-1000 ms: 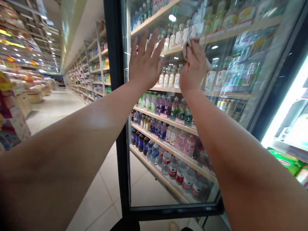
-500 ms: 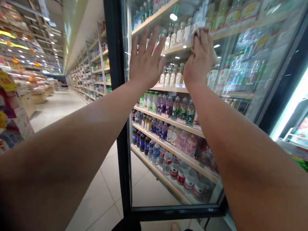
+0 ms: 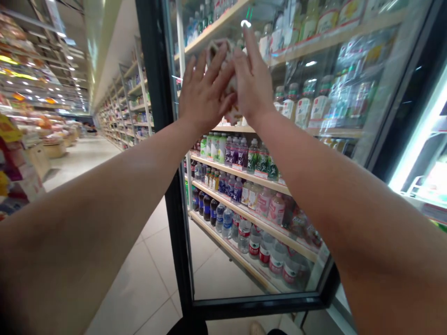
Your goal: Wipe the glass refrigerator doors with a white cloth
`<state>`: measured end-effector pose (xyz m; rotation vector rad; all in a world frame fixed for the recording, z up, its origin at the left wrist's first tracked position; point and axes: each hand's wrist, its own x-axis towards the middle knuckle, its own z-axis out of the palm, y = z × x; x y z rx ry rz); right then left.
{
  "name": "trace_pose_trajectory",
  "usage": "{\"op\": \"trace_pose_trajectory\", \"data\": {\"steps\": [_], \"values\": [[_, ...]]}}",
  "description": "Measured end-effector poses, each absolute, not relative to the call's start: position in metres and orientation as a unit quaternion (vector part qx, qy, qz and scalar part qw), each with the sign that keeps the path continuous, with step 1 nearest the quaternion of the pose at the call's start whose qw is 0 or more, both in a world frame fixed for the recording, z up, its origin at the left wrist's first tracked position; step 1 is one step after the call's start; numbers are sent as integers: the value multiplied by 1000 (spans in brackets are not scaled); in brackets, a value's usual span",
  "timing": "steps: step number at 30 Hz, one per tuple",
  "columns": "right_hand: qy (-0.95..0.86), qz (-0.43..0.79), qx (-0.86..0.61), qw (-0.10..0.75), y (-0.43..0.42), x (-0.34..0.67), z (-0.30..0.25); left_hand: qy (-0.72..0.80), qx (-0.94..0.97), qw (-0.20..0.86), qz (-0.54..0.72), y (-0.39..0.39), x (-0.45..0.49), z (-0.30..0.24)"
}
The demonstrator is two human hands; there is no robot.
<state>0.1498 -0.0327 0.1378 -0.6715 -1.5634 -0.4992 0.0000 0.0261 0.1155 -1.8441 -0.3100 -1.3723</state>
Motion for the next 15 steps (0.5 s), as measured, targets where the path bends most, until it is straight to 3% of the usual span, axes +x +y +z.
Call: {"op": "trace_pose_trajectory", "data": {"steps": [3, 5, 15], "values": [[-571, -357, -470, 570, -44, 199, 120, -109, -718, 413, -550, 22, 0, 113], [-523, -376, -543, 539, -46, 232, 103, -110, -719, 412, -549, 22, 0, 113], [-509, -416, -565, 499, -38, 268, 67, -82, -787, 356, -496, 7, 4, 112]]}}
